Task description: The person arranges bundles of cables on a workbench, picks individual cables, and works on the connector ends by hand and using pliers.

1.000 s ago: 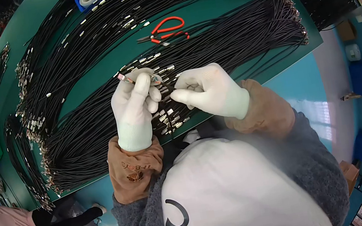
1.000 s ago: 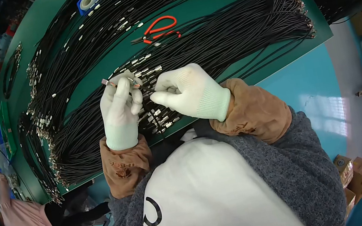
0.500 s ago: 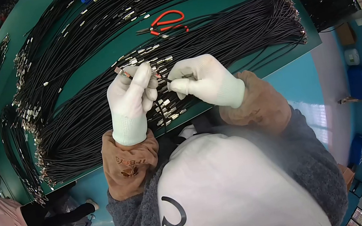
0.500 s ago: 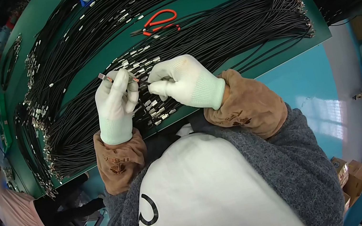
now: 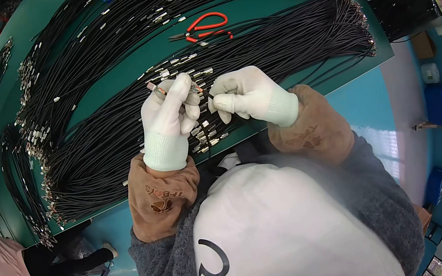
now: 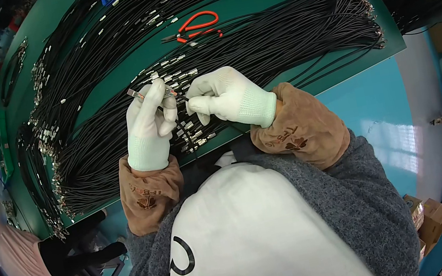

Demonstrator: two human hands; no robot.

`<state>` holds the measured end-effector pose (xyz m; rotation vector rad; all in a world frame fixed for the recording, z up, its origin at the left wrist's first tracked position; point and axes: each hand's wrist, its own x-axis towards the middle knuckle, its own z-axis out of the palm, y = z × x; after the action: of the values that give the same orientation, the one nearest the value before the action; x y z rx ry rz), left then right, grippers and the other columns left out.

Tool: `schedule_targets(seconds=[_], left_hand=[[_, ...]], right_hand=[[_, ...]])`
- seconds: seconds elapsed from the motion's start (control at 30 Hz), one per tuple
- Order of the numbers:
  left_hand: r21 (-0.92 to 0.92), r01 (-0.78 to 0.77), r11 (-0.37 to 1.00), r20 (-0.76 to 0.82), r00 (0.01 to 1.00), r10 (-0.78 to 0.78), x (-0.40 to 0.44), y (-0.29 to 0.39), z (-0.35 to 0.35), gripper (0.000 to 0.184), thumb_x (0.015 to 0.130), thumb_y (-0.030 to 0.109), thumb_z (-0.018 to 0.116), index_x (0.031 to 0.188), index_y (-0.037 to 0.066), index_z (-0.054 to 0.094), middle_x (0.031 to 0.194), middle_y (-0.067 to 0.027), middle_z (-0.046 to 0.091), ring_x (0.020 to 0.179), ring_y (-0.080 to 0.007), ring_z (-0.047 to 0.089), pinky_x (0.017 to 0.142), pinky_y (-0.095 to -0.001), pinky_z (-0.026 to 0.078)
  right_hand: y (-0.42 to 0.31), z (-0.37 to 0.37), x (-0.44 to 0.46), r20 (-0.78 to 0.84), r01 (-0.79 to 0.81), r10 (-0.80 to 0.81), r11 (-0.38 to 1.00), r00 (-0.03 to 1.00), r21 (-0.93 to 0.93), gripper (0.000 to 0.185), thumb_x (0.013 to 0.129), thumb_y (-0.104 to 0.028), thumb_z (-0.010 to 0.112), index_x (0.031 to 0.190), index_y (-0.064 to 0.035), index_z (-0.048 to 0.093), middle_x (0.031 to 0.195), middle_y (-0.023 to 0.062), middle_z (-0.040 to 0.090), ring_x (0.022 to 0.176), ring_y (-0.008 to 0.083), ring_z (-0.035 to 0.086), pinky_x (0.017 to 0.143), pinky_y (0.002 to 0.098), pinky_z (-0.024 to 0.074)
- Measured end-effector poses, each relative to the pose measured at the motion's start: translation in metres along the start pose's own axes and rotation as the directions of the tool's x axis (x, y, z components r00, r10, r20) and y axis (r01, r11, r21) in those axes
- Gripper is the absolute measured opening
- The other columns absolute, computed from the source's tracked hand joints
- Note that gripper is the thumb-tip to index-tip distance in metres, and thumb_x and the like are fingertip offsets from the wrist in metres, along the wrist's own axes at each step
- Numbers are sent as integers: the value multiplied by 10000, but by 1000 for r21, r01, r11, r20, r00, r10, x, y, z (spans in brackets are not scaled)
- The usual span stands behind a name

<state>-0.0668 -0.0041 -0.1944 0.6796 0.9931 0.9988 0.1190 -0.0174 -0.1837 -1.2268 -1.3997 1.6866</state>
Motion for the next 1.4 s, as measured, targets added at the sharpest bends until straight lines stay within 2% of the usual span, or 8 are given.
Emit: schedule_targets(seconds=[0.33,0.83,0.9,0.97,1.0,1.13,1.3,1.4], left_hand=[[-33,-12,999,129,992,16,-5,-2,-2,184,944,160,596,938,-24,578,737,-104,640,437,-89,492,346,-158,317],[156,71,985,84,993,-85,-14,5,1,163,909,121,615,935,-39,595,754,-114,654,484,-87,530,383,-160,351],[273,20,962,90,995,-47,-20,23,-11,140,892,105,601,960,-17,618,750,-89,650,533,-96,526,478,-187,398],[576,-224,786,41,969,245,-30,58,-49,123,898,107,579,957,12,629,753,-79,653,529,-96,512,498,-195,405],[569,-171,804,-133,946,295,-39,82,-70,126,899,103,550,967,33,630,759,-58,652,513,-72,471,457,-181,372],[-129,-438,889,-126,897,424,-71,167,-213,190,1020,245,509,1072,66,546,981,-43,620,549,-53,469,426,-167,385],[-591,-356,724,13,893,451,-68,236,-338,212,1016,241,517,1121,60,555,977,-28,602,752,-62,518,608,-164,459],[-491,-504,711,-126,848,514,-25,235,-411,209,1027,212,487,1126,52,576,998,-44,604,802,-87,545,675,-203,487]], right_hand=[[-33,-5,24,-304,121,-110,993,946,17,183,887,-199,622,865,-27,681,656,16,601,498,33,400,433,158,277],[-33,-5,38,-115,-22,16,998,993,-54,243,885,-233,631,728,-48,639,598,-20,567,453,29,356,417,169,257],[-45,-23,23,-143,62,-77,993,987,-104,211,862,-219,647,736,-50,666,606,-29,565,487,35,380,447,182,285],[-53,-79,6,-311,249,-534,734,786,-632,178,843,-207,656,751,-59,693,623,-26,577,528,47,410,489,195,317],[-84,-98,-17,-518,45,-439,793,734,-608,192,832,-222,699,819,-33,734,676,-22,605,591,63,478,558,222,402],[-117,-285,-105,-657,337,-391,917,645,-215,263,913,-178,601,1147,-65,639,649,-88,470,430,-22,253,368,159,148],[-125,-414,-100,-516,754,-581,617,629,224,298,1020,-188,501,1231,23,508,804,7,487,583,53,339,483,196,316],[-102,-426,-30,-532,748,-545,589,648,306,305,1021,-205,496,1213,30,523,876,60,536,693,114,456,571,230,409]])
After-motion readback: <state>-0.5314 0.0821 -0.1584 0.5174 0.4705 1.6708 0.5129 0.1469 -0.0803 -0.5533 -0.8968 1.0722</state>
